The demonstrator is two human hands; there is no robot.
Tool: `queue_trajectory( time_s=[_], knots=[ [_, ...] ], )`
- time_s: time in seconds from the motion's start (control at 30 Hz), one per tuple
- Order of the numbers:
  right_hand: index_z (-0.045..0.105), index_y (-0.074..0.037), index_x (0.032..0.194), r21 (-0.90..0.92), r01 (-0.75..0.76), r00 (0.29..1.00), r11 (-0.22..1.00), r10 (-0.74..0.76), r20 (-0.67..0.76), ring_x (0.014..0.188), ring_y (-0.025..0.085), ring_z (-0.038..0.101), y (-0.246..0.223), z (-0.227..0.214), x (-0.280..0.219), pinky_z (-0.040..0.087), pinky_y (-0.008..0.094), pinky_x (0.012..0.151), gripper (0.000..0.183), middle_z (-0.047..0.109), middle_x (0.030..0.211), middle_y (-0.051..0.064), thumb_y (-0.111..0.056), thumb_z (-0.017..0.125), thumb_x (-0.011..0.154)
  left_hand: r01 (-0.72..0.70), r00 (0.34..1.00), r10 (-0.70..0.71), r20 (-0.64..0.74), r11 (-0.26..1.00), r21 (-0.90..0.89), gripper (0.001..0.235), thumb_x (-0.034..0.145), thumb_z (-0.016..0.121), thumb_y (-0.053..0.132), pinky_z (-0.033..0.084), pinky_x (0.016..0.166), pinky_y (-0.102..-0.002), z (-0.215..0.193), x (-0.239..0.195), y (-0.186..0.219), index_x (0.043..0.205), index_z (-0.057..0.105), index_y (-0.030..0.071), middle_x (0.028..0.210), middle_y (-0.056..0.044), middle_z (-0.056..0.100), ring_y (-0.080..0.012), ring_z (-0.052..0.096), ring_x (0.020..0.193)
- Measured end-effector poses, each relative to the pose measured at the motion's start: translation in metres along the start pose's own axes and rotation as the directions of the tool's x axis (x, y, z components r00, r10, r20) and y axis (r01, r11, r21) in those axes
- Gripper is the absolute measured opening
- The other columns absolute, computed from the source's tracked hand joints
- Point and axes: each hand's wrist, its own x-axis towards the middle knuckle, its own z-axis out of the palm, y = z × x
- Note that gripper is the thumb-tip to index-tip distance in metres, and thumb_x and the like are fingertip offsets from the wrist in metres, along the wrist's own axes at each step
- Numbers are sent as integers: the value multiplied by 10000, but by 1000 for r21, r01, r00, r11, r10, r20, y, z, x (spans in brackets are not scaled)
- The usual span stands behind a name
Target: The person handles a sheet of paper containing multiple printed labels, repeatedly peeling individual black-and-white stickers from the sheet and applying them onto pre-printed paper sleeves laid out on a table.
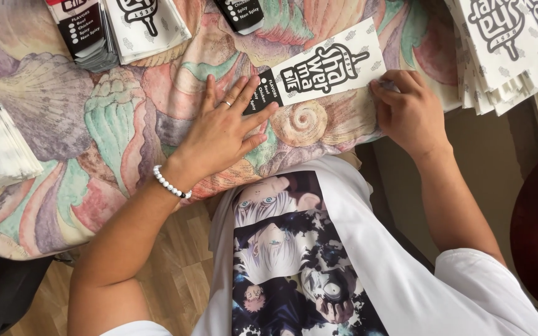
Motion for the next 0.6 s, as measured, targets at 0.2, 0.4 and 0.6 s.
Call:
queue_trajectory(
  time_s=[0.2, 0.4, 0.6],
  knots=[
    [703, -13, 1392, 154, 90, 993, 984, -101, 61, 726, 163, 609, -47, 16, 65, 601, 300, 569, 471, 699, 1012, 77, 8, 735, 923, 17, 1000, -17, -21, 1000, 14, 580, 1019, 461, 500, 126, 1173, -691, -4, 10, 9, 1532, 437, 229, 1597, -330, 237, -438, 306, 1465],
    [720, -131, 1341, 153, 196, 967, 969, -217, 137, 466, 74, 358, -94, 48, 114, 302, 214, 418, 289, 486, 636, -57, -223, 637, 1080, 71, 997, -73, -20, 993, -90, 485, 1019, 512, 405, 127, 1168, -706, -3, 14, 13, 1474, 486, 240, 1572, -363, 247, -460, 365, 1428],
    [735, -178, 1410, -3, -23, 969, 1000, 23, 246, 451, 78, 408, -2, 27, 89, 349, 177, 343, 444, 515, 647, -43, -37, 542, 1036, 78, 976, -97, -194, 992, -103, 259, 984, 643, 228, 307, 1088, -769, 3, 21, 12, 1224, 671, 136, 1430, -339, 443, -450, 605, 1202]
  ],
)
